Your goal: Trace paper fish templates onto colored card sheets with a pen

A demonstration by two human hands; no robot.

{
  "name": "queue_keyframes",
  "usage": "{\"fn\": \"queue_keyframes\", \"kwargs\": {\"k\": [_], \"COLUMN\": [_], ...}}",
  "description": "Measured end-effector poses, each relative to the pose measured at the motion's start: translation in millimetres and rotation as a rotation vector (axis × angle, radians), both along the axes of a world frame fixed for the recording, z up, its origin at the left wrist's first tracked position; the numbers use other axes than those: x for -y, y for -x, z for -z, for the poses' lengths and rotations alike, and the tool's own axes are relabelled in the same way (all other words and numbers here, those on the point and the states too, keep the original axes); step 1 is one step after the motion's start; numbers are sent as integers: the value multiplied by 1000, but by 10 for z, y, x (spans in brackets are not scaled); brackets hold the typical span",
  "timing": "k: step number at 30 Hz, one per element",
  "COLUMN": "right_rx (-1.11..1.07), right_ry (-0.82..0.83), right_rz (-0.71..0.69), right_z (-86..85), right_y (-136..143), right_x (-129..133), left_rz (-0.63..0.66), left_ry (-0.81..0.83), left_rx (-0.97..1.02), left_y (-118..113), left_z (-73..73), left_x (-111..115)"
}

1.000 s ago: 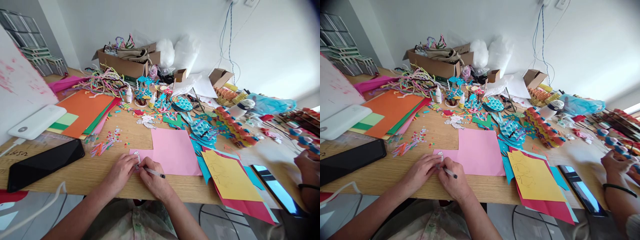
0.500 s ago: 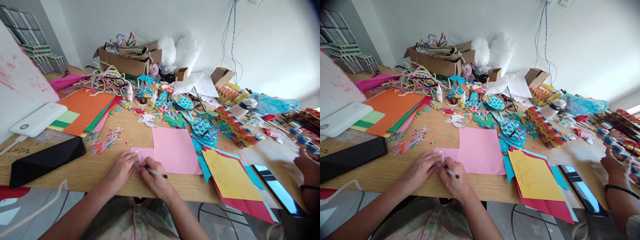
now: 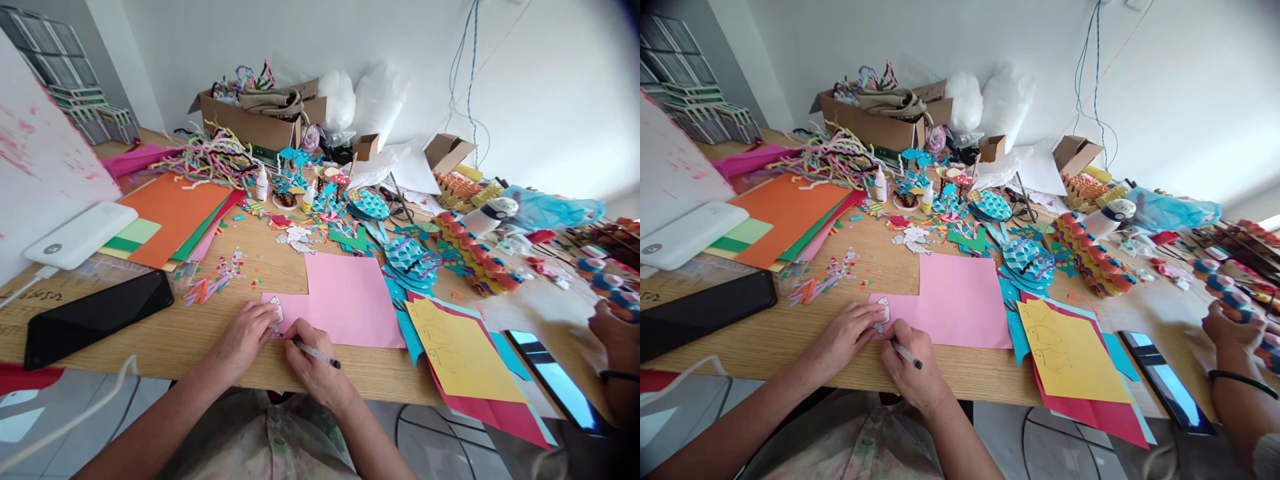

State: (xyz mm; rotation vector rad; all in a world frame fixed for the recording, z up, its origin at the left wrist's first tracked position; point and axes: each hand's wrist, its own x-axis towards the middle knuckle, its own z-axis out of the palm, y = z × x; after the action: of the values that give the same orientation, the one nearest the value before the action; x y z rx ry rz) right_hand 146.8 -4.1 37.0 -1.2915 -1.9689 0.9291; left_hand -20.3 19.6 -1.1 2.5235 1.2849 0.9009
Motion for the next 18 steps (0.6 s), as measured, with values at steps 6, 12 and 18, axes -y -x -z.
{"fn": "queue_keyframes", "kwargs": {"k": [6,12,18], "right_rx": [8,-33,-72], "right_ry": [15,24,36], "right_rz": [-2,1,38], "right_z": [-1,6,10], "right_y": [-10,-14,-34], "right_x": [37,18,0], "left_rz": [-3,-7,-13], "left_ry": [4,0,9], "left_rx": [-5,-2,5], "left_y": [-7,-2,-4], "left_z": [-8,3,4], "left_x": [1,4,7]}}
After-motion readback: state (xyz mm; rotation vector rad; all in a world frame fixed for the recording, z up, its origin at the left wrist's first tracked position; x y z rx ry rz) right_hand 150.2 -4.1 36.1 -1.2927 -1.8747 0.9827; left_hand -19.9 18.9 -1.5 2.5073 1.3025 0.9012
